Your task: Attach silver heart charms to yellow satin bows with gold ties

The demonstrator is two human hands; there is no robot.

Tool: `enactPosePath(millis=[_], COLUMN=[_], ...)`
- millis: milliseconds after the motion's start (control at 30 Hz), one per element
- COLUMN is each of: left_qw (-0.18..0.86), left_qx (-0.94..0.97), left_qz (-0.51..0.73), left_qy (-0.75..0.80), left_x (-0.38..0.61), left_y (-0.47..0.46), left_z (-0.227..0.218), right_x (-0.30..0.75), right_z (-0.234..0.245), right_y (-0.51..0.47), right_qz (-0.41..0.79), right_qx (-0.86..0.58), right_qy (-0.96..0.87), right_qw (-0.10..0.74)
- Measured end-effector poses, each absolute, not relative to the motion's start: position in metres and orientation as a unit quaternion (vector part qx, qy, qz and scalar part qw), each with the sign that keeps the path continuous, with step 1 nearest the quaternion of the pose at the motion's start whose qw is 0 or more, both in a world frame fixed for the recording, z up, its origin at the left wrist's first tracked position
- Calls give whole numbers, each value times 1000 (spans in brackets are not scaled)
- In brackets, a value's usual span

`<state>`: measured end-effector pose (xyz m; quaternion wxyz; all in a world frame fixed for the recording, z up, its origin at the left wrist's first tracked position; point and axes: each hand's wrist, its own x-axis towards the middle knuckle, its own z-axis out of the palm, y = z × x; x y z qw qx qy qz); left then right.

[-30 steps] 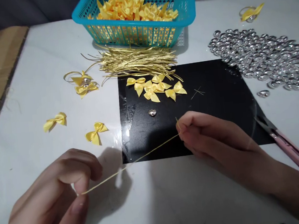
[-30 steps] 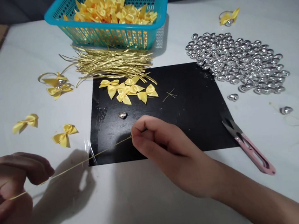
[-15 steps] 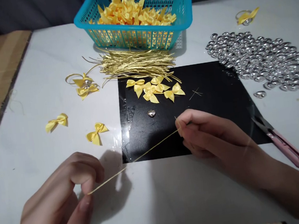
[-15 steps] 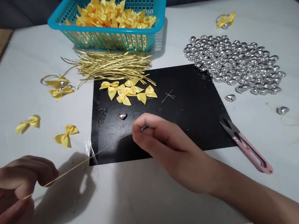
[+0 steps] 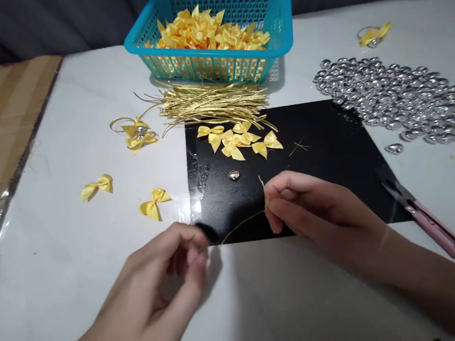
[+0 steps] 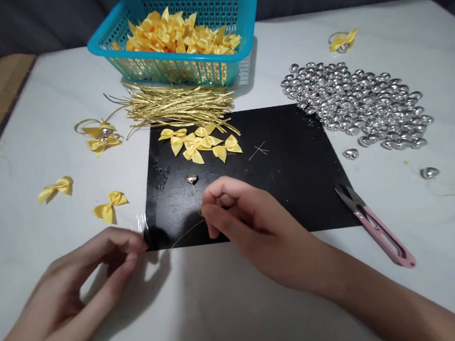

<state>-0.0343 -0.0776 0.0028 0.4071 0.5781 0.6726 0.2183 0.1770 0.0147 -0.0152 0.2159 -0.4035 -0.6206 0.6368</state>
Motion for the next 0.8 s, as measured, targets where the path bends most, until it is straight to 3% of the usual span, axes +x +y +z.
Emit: enactPosePath(millis=[333,633,800], left_qw=[653,683,717], left_qx=[401,376,332], left_qz=[304,333,346], left_qy=[566,531,506], left_x=[-1,1,0], left_y=[-38,-42,-46], left_z=[-3,2,1], right_x=[180,184,186], right_z=[-5,0,-1], right_y=[10,11,11], right_qz=[717,822,845], right_qx=[-349,-276,-269], right_qy=[-570,-482,-436], right_qw=[197,127,153])
